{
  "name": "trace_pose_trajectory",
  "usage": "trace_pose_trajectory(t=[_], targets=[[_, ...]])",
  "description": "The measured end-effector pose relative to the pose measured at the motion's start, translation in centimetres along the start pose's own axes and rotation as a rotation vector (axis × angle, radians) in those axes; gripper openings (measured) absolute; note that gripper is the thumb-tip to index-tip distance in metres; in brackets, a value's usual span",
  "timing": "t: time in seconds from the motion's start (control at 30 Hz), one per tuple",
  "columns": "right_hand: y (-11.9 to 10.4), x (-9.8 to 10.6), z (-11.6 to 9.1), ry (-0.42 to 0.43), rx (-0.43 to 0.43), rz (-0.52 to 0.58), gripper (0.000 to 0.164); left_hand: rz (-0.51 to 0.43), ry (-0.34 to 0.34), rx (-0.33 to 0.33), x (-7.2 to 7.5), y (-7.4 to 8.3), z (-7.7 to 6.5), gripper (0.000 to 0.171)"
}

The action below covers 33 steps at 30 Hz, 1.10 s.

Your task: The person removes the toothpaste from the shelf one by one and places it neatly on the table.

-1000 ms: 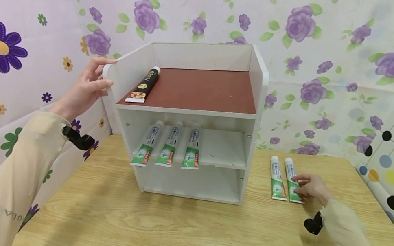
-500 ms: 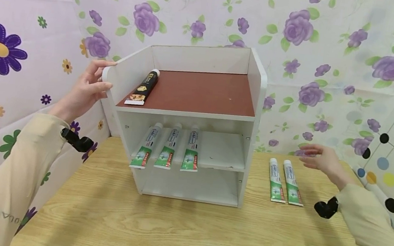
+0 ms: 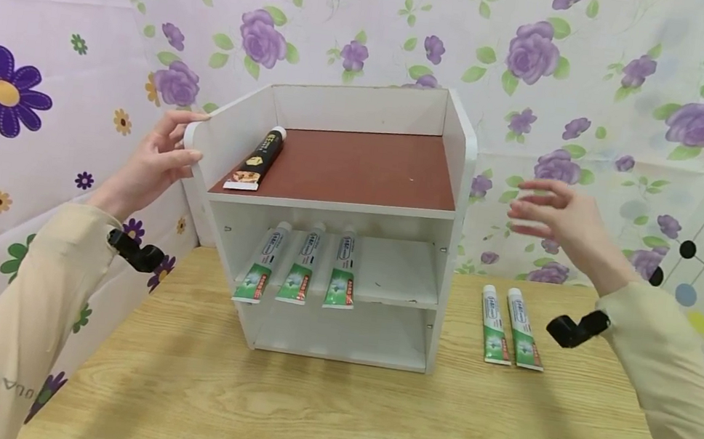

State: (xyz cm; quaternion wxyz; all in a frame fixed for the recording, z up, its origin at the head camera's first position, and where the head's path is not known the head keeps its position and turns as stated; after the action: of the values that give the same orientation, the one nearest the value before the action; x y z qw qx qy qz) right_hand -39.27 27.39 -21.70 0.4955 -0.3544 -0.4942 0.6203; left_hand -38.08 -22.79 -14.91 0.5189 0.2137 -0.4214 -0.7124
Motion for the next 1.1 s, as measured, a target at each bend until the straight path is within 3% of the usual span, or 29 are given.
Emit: trace_pose_trajectory(t=[0.13, 0.53, 0.73, 0.9, 1.1], targets=[[-3.5, -1.5, 0.8, -0.047, 0.048, 0.156, 0.033, -0.002, -0.010, 0.000, 0.1, -0.1, 0.0, 0.045], [-9.9, -4.4, 2.8, -0.036, 0.085, 0.335, 0.025, -0.014, -0.002, 0.018, -0.1, -0.1, 0.1, 0.045], [-12.4, -6.6, 4.0, -0.036, 0.058, 0.387, 0.026, -0.006, -0.002, 0.026, 0.0, -0.2, -0.1, 0.045], [-13.6, -9.5, 4.9, -0.059, 0.030, 0.390, 0.026, -0.006, 0.002, 0.027, 0.0, -0.2, -0.1, 0.045], [-13.6, -13.5, 5.9, -0.067, -0.010, 0.268, 0.035, -0.012, 0.006, 0.022, 0.0, -0.2, -0.1, 0.045]])
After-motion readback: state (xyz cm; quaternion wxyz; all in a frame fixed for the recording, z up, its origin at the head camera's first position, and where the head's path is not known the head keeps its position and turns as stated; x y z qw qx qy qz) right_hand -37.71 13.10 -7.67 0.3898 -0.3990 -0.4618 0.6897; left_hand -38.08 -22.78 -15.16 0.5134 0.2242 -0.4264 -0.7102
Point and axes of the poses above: each hand's wrist, its own z-axis towards the middle knuckle, its own x-axis out of the back of the hand, y = z × x, the point moved 8 cm from there along z, towards the middle knuckle, and after that the axes turned 3 degrees about -x, right-handed, at the moved point
